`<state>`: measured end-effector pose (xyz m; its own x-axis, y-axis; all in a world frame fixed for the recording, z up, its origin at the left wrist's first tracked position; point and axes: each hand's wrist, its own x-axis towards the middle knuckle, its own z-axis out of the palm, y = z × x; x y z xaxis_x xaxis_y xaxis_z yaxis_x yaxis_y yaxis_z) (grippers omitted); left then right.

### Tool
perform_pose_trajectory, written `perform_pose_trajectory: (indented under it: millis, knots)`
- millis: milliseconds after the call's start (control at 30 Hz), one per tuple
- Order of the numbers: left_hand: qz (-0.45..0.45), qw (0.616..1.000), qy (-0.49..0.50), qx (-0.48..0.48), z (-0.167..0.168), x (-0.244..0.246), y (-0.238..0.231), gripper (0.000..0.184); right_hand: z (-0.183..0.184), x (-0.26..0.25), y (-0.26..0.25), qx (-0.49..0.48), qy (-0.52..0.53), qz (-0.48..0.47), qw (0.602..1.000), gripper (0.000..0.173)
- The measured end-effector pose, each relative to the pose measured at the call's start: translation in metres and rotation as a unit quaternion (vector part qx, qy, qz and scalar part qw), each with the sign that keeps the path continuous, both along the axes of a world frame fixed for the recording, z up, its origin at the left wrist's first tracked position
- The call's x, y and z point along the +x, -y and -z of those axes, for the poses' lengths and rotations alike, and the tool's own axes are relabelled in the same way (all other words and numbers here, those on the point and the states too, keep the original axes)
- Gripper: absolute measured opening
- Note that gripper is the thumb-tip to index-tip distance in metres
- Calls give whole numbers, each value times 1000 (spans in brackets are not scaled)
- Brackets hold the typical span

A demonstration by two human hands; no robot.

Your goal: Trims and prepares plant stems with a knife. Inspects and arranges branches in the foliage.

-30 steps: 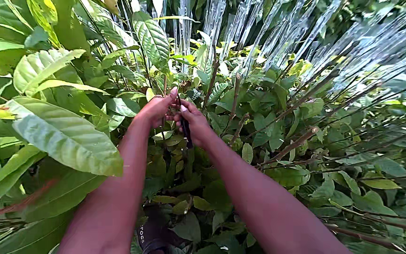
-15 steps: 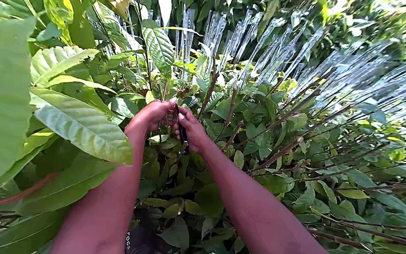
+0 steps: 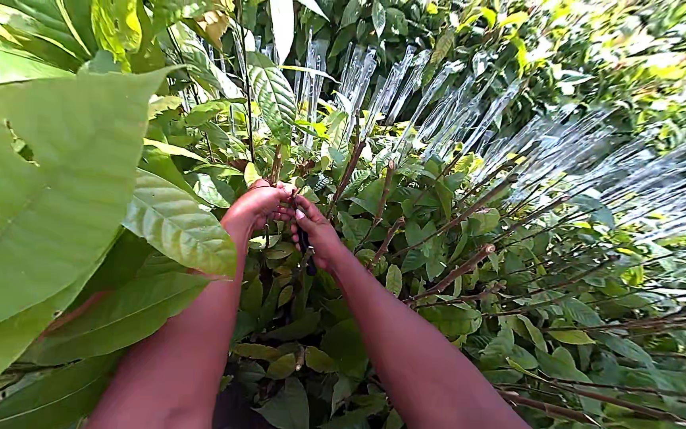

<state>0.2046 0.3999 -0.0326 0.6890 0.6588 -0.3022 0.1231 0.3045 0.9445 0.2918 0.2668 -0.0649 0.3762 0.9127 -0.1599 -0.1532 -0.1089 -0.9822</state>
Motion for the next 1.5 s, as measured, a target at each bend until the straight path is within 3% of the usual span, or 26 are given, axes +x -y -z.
perform_pose_trajectory:
  millis: [200,333,400,533,667,833,933,1167,1500]
  knots:
    - [-14,997,-35,72,-13,-22,-9,46,-20,-11,8,25,32,54,998,45]
    - [-64,985,-85,138,-25,-63,-13,24,-60,-21,31,105,111,68,986,47]
    - [-35,986,-96,129,-22,-81,-5,23,-80,-32,50,127,155,81,976,47]
    - [68,995,-57,55,-5,-96,25,49,-100,-61,91,231,203,67,949,48]
    - [59,997,9,51,8,-100,48,54,-75,-91,114,226,132,-22,965,47]
    - [114,992,28,43,26,-114,40,57,-34,-102,104,7,-43,-33,999,43]
    - [88,995,20,31,27,-116,48,51,-21,-100,93,-50,-77,-3,996,44]
    - [67,996,27,51,36,-117,61,39,-5,-99,74,-12,-26,-26,999,44]
    - [37,995,57,74,34,-116,69,37,-9,-111,76,7,-5,-8,1000,45]
